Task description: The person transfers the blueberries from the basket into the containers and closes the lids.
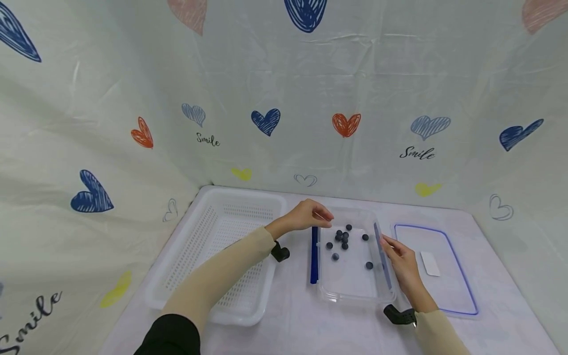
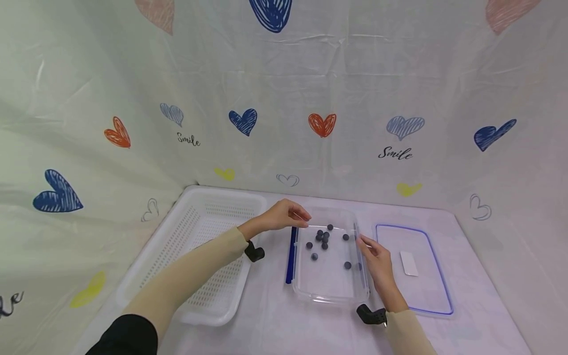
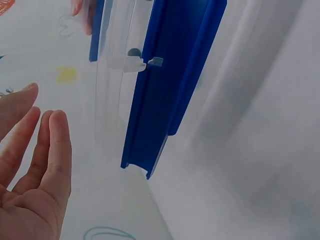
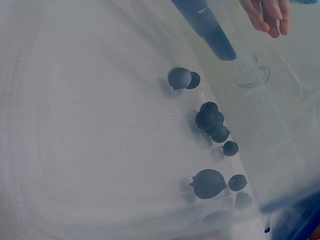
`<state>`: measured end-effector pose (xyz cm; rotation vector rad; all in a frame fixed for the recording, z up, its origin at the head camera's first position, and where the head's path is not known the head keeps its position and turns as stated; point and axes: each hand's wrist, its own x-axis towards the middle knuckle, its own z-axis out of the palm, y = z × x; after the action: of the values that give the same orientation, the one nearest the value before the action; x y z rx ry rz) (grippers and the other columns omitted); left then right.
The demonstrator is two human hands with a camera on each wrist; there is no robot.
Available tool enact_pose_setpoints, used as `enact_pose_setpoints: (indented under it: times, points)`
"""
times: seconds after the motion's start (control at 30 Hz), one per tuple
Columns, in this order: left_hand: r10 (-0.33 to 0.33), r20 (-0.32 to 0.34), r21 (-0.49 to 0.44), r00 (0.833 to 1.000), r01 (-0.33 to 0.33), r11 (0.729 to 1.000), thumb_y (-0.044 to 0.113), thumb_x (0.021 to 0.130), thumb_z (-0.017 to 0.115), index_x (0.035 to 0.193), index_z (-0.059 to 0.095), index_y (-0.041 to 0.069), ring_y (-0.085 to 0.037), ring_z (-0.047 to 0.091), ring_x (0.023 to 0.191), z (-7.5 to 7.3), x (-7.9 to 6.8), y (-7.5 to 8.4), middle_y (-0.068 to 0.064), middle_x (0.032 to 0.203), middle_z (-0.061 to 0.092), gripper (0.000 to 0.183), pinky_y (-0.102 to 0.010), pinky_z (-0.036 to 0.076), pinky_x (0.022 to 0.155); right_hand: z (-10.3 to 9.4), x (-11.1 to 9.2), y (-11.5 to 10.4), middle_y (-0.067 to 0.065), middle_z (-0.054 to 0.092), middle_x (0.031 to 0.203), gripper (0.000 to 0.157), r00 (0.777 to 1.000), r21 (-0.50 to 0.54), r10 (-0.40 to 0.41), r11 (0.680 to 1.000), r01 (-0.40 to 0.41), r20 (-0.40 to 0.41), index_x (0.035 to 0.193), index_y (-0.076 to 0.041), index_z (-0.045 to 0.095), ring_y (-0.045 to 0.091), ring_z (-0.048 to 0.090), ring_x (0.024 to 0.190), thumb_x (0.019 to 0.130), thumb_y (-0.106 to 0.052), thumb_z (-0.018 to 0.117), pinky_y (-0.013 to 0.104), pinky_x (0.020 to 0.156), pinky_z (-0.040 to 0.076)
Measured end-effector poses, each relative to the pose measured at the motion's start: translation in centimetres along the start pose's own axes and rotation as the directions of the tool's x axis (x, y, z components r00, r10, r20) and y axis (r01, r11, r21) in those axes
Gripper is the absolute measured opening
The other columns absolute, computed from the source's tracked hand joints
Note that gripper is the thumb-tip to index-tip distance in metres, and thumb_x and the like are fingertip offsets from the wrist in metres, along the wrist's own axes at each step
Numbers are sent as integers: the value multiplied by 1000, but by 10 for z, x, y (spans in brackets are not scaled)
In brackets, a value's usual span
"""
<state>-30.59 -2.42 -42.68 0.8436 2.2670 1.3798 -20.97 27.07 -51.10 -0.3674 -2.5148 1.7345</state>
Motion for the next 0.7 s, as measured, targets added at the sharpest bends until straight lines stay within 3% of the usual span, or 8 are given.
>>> enact_pose_setpoints:
  times: [0.17,0.43,0.6,0.7]
  points:
    - [7,-36,30,999,-6,1000,12,92,74,110,73,3,-13,70,98,-5,-3,1,-10,112,71,21,-24,55,86,-1,1,-3,4,57,130,63,1000,8,30,1000,-30,4,144,-3,52,2,50,97,99,-47,58,12,80,42]
    - [17,-101,69,995,-10,998,17,95,71,115,72,5,-14,69,95,-22,-11,6,-4,108,72,23,-25,56,83,-7,2,-8,12,42,151,73,988,52,115,991,-121,102,151,-5,41,11,44,116,98,-54,55,13,86,40]
    - [38,-119,55,992,-31,998,15,96,69,119,69,2,-21,70,94,-35,-16,11,-8,109,71,26,-36,57,86,-15,4,-11,-18,62,124,70,983,221,107,965,-139,153,149,0,42,2,51,107,98,-44,62,12,85,44]
    - [47,-138,54,989,-40,998,14,98,67,122,68,1,-21,69,95,-43,-19,13,-10,111,70,28,-37,56,88,-20,7,-11,-24,65,115,60,985,312,74,942,-121,159,144,-3,51,-3,55,99,96,-36,67,10,83,47]
